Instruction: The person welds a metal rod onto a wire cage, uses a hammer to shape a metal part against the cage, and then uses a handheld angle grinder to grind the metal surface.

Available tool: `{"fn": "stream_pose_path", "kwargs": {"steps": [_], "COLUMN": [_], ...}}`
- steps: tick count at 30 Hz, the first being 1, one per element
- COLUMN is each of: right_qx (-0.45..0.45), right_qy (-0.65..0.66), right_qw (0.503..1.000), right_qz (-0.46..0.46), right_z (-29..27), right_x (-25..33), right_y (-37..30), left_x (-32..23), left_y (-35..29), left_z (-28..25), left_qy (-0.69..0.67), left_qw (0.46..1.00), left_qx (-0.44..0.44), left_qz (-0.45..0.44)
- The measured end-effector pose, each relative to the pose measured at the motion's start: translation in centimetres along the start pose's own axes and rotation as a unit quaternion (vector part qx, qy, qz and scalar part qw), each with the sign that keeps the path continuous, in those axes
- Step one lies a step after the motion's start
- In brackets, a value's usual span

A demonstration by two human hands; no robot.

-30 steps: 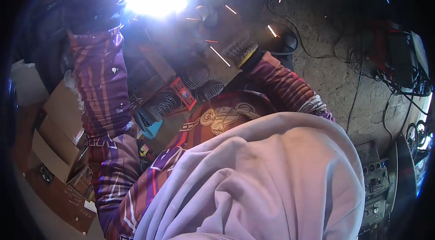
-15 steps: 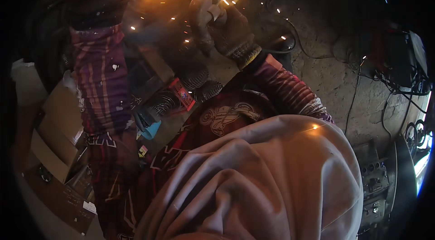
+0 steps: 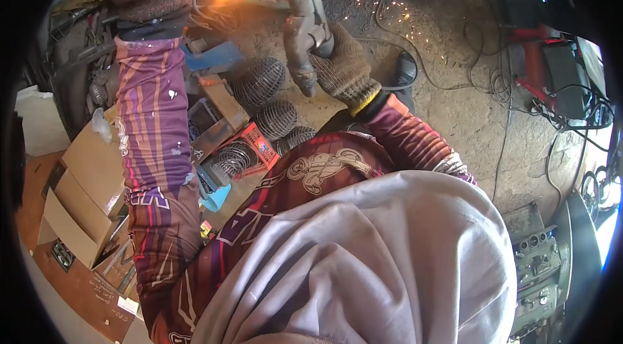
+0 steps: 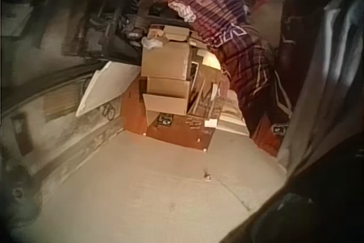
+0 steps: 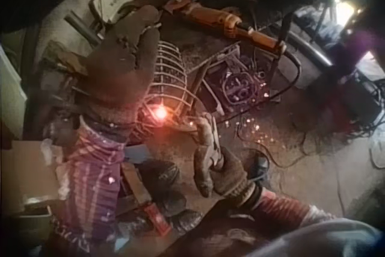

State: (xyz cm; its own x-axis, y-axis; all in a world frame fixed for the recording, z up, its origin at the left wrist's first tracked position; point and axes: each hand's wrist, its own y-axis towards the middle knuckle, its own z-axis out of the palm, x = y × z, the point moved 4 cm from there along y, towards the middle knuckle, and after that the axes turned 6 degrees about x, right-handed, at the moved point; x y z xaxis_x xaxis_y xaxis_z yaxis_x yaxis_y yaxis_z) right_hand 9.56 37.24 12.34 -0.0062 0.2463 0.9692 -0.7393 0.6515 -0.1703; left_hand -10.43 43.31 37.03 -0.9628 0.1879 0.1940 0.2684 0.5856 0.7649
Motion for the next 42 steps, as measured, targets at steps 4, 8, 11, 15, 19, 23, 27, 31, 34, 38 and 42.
{"fn": "stream_pose_path", "kwargs": {"steps": [4,8,11,15,19,23,27,31,34,38,42], "right_qx": [-0.024,-0.055,-0.090,-0.142,-0.193,-0.208,-0.295,-0.435,-0.499,-0.552,-0.576], "right_qy": [-0.049,0.002,-0.002,0.036,0.025,0.092,-0.053,-0.270,-0.267,-0.371,-0.191], "right_qw": [0.998,0.998,0.996,0.989,0.976,0.946,0.920,0.840,0.771,0.696,0.761], "right_qz": [0.035,0.021,-0.007,-0.025,-0.097,-0.230,-0.251,-0.178,-0.291,-0.270,-0.229], "right_z": [-2.6,-5.9,-8.7,-13.4,-17.6,-23.3,-29.0,-34.1,-36.7,-36.5,-36.9], "right_x": [2.0,3.8,5.8,8.6,12.4,19.1,26.4,32.0,33.8,33.4,33.1], "right_y": [-1.2,-2.5,-3.0,-4.3,-3.8,-2.6,1.2,6.8,10.4,14.4,17.2], "left_x": [-0.6,-0.2,-0.2,0.4,2.3,1.7,1.1,0.3,-1.6,-4.0,-6.6], "left_y": [0.8,0.8,0.2,-0.8,-2.4,-1.2,0.0,-0.3,-0.4,-3.1,-6.1], "left_z": [-1.5,-2.5,-2.5,-0.7,-1.1,-1.1,-2.3,-5.7,-9.0,-14.3,-16.4], "left_qy": [-0.111,-0.089,0.100,0.173,0.096,0.102,0.153,0.121,0.071,0.163,0.140], "left_qw": [0.979,0.983,0.984,0.965,0.963,0.957,0.973,0.975,0.948,0.920,0.879], "left_qx": [0.028,0.044,0.120,0.170,0.191,0.211,0.142,0.090,0.072,0.036,0.062], "left_qz": [-0.169,-0.155,-0.081,-0.100,-0.163,-0.171,-0.101,-0.164,-0.302,-0.354,-0.451]}}
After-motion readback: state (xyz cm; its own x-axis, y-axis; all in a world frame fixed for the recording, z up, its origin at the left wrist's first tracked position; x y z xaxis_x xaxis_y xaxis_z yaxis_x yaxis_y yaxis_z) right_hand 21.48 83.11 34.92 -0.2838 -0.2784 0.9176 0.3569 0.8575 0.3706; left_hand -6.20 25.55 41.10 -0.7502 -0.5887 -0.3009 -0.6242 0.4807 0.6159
